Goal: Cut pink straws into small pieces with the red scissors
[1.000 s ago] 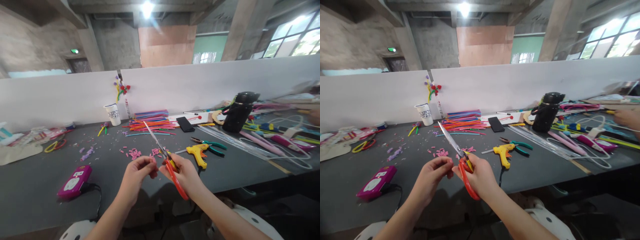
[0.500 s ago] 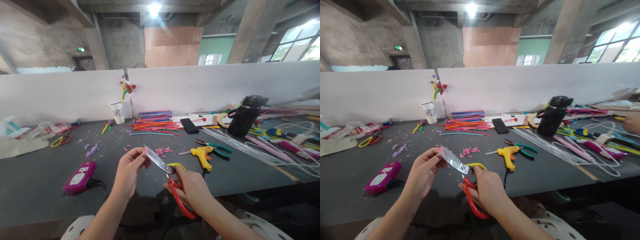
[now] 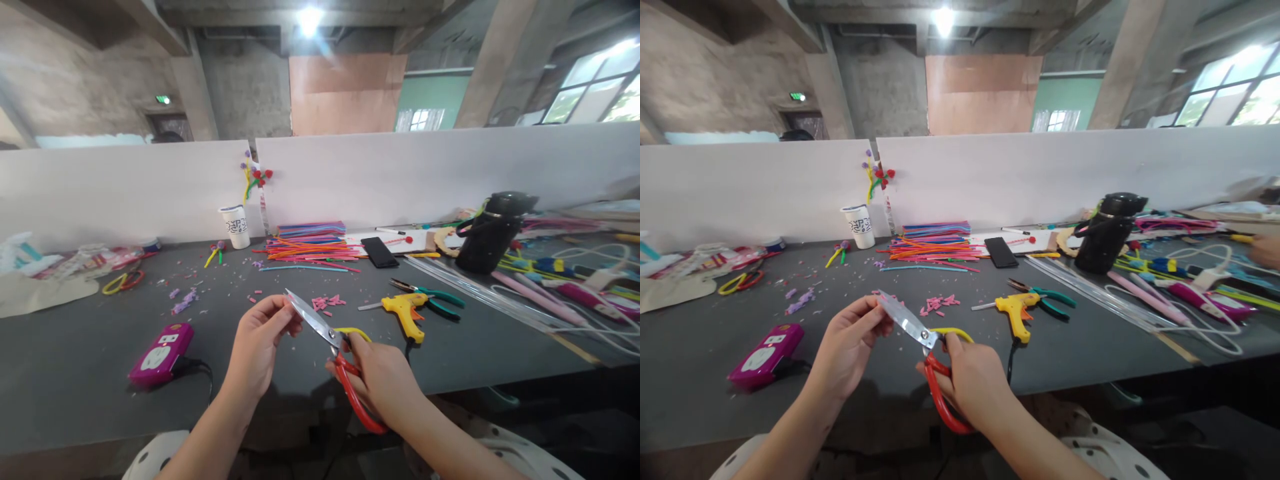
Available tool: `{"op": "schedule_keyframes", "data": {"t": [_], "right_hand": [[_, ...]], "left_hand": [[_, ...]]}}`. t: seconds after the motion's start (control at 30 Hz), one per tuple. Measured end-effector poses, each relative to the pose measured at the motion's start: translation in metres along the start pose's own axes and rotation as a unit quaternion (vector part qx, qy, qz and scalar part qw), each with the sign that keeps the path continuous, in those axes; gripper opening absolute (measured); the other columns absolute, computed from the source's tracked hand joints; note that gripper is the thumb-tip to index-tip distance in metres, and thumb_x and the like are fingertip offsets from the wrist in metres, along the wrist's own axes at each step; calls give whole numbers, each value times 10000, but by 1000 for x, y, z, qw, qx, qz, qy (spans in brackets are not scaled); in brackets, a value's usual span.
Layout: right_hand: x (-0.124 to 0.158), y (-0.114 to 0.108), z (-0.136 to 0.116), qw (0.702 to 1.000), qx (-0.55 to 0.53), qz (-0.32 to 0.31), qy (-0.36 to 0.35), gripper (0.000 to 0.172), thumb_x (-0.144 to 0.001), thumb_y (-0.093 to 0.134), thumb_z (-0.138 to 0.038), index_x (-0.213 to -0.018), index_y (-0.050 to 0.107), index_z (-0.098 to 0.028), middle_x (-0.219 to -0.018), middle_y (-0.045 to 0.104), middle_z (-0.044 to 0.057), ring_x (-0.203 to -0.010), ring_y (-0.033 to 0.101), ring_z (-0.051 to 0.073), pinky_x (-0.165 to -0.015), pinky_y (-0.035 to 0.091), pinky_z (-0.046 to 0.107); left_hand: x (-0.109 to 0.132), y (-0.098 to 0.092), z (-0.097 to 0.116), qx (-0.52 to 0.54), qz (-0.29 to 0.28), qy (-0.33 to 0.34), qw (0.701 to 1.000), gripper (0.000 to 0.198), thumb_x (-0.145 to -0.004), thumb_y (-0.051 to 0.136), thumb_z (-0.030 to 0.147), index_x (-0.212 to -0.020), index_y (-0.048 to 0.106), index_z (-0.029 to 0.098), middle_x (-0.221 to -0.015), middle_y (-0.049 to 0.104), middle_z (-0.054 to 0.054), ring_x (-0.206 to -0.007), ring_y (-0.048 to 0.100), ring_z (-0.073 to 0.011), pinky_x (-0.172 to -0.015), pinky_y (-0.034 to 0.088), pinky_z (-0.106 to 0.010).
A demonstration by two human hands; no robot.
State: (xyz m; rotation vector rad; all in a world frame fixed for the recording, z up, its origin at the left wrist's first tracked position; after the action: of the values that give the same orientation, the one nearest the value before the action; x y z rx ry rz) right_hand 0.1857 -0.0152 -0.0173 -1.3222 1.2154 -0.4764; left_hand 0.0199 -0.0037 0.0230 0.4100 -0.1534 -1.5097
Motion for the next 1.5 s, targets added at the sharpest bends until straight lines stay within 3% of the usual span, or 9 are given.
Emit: {"op": "schedule_keyframes", "data": {"t": [0.73,0.83,0.97,1.13,1.27,1.4,1.5], "right_hand": [[-3,-5,1,1000,-3,-20,20,339,-755,410,-514,-710,481,-185,-529,562,10,-485,544,167,-448,282,233],[-5,-8,3,994,-94,-22,59,301,-733,446,-490,-686,478,-195,-479,507,-28,-432,478,126,-429,273,217],[-11,-11,4,942,-318,-10,107,260,-723,463,-429,-615,439,-193,-475,415,-58,-434,397,79,-428,300,193],[-21,-10,4,831,-530,-48,163,196,-672,540,-349,-739,471,-178,-478,421,-78,-373,362,52,-347,276,172],[-26,-8,-2,758,-629,-79,155,231,-670,543,-361,-789,490,-170,-444,439,-87,-328,367,46,-307,266,155],[-28,-9,-7,748,-639,-96,154,196,-671,538,-348,-675,458,-169,-404,429,-102,-267,285,12,-280,203,140],[-28,-12,-7,764,-617,-94,163,196,-661,542,-336,-632,438,-173,-419,438,-101,-277,317,10,-284,198,139]], "left_hand": [[-2,-4,5,-15,5,3,1000,69,-668,601,201,-667,588,133,-636,568,0,-561,487,-71,-518,377,-175],[-2,-2,3,-19,-12,-10,1000,72,-689,585,210,-679,580,139,-621,563,6,-551,490,-68,-526,378,-173],[0,5,-6,-8,-72,-78,994,82,-705,571,212,-667,561,139,-596,561,6,-515,492,-61,-521,375,-172],[7,16,-19,27,-136,-161,977,72,-696,576,204,-672,563,138,-577,564,-4,-492,497,-68,-494,370,-174],[14,23,-29,15,-180,-207,962,97,-685,584,211,-662,588,117,-570,559,-19,-459,481,-64,-474,362,-177],[15,24,-35,-10,-195,-220,956,94,-667,589,210,-653,596,118,-594,575,-28,-464,486,-73,-490,373,-197],[11,22,-33,-71,-183,-167,966,94,-661,589,218,-673,604,126,-608,595,-30,-506,510,-95,-521,387,-217]]}}
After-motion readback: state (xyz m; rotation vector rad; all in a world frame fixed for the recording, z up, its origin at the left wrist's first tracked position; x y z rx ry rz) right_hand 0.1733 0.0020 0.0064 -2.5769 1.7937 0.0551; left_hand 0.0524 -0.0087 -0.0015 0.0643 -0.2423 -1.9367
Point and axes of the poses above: each hand's wrist, its own x-axis away from the middle knuckle, its own y-axis out of the palm, z = x × y, the point moved 3 cm from there along -x, towards the middle knuckle
